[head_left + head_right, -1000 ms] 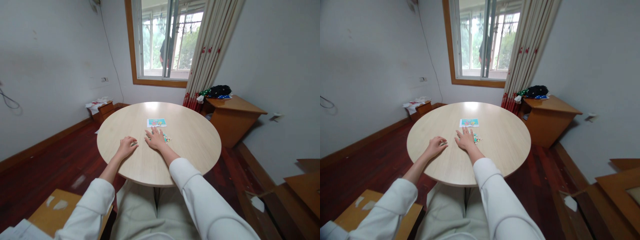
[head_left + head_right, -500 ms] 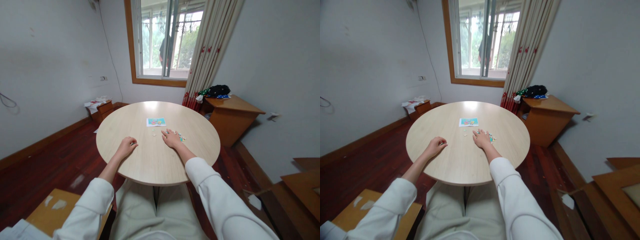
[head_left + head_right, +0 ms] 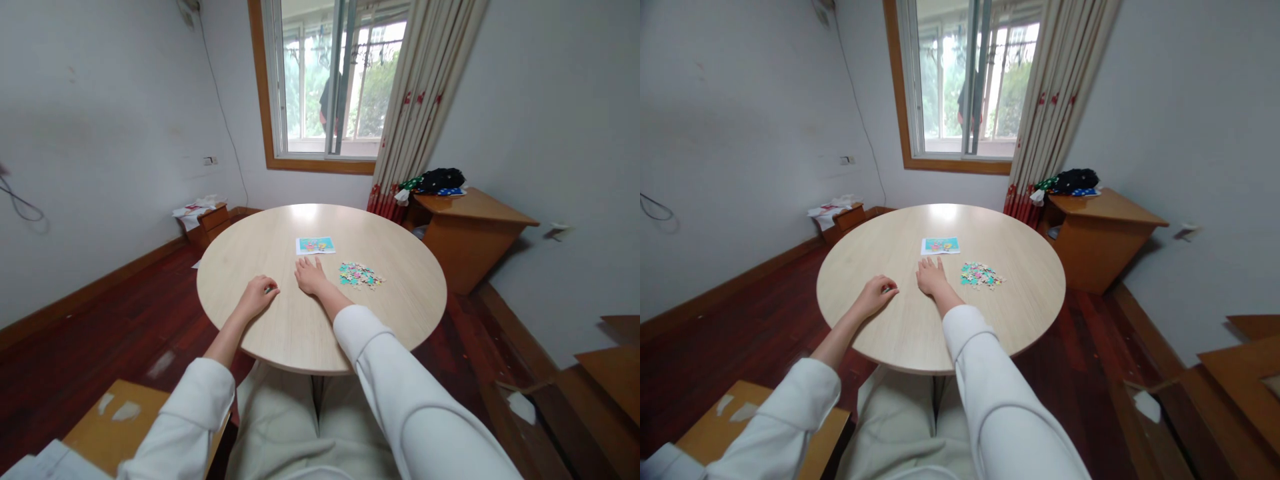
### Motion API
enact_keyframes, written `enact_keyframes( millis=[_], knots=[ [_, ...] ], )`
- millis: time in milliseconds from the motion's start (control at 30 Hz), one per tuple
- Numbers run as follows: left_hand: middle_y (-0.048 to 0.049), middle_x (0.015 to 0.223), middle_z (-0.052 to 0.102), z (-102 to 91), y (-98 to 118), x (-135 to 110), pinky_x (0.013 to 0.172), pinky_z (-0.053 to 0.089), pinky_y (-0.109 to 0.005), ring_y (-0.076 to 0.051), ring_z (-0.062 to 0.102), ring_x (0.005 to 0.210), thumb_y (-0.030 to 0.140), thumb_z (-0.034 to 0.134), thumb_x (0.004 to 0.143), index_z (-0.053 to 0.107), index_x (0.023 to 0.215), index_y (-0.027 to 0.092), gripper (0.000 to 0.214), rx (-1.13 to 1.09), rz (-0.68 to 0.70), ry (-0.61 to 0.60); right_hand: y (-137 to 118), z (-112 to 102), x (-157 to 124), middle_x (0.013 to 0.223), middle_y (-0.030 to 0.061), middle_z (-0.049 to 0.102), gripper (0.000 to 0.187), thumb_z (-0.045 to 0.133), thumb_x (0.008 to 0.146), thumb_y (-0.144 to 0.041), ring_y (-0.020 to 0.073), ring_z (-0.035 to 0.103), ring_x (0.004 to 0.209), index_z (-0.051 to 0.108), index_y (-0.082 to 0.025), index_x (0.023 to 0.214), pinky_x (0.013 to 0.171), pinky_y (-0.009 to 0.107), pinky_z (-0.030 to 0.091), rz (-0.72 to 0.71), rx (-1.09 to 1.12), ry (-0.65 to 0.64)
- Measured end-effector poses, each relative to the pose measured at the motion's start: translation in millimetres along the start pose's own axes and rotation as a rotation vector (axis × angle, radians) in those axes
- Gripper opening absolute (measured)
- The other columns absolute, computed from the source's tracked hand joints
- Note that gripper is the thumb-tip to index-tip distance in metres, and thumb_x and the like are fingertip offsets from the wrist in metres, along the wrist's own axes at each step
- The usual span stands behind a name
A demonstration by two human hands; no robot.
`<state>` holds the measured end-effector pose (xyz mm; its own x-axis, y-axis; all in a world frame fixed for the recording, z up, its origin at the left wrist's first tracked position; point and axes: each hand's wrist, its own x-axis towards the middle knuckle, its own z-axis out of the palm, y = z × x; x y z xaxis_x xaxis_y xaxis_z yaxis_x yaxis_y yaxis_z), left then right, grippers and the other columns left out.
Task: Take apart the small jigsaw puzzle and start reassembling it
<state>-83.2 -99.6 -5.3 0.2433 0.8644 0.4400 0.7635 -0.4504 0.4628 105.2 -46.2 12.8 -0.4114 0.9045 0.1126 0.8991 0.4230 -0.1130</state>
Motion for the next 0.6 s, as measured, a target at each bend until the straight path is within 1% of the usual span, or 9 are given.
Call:
enact_keyframes(
  millis=[67, 100, 267, 433, 600],
  knots=[
    [-0.0054, 0.078, 0.061, -0.4, 2, 0, 0.075, 0.045, -0.034, -0.019, 0.056, 0.078, 0.029, 0.058, 0.079, 0.064, 0.074, 0.017, 0.013, 0.02, 0.011, 0.0, 1, 2, 1, 0.15, 0.0135, 0.029, 0.051, 0.019, 0.096, -0.025, 0.0237, 0.021, 0.14, 0.03, -0.01, 0.143, 0.112, 0.052, 0.003, 0.01, 0.006, -0.053],
    [-0.0057, 0.078, 0.061, -0.7, 3, -1, 0.075, 0.044, -0.035, -0.02, 0.056, 0.078, 0.028, 0.057, 0.079, 0.064, 0.075, 0.017, 0.014, 0.028, 0.017, -0.002, 5, 2, 0, 0.15, 0.0136, 0.029, 0.051, 0.018, 0.096, -0.025, 0.0242, 0.022, 0.139, 0.03, -0.009, 0.143, 0.112, 0.053, 0.002, 0.022, 0.003, -0.058],
    [-0.007, 0.08, 0.06, -1.1, 6, -2, 0.077, 0.044, -0.035, -0.02, 0.055, 0.08, 0.026, 0.055, 0.081, 0.063, 0.074, 0.016, 0.014, 0.034, 0.025, -0.011, 42, 0, -15, 0.15, 0.0121, 0.03, 0.051, 0.018, 0.096, -0.024, 0.0255, 0.023, 0.139, 0.03, -0.009, 0.143, 0.111, 0.055, -0.001, 0.131, -0.042, -0.031],
    [-0.0069, 0.081, 0.059, 0.9, 3, -2, 0.077, 0.045, -0.035, -0.02, 0.055, 0.08, 0.025, 0.054, 0.081, 0.063, 0.074, 0.016, 0.014, 0.019, 0.037, -0.008, 80, -1, -36, 0.148, 0.0143, 0.033, 0.051, 0.019, 0.095, -0.024, 0.0256, 0.025, 0.138, 0.033, -0.009, 0.141, 0.111, 0.056, 0.001, 0.232, -0.09, 0.007],
    [-0.0068, 0.08, 0.059, 2.0, 1, -2, 0.077, 0.046, -0.035, -0.019, 0.056, 0.08, 0.023, 0.053, 0.08, 0.062, 0.073, 0.017, 0.013, 0.004, 0.043, -0.011, 104, -3, -55, 0.146, 0.0149, 0.036, 0.049, 0.02, 0.094, -0.023, 0.0254, 0.028, 0.136, 0.037, -0.01, 0.139, 0.11, 0.057, 0.004, 0.282, -0.124, 0.048]
  ],
)
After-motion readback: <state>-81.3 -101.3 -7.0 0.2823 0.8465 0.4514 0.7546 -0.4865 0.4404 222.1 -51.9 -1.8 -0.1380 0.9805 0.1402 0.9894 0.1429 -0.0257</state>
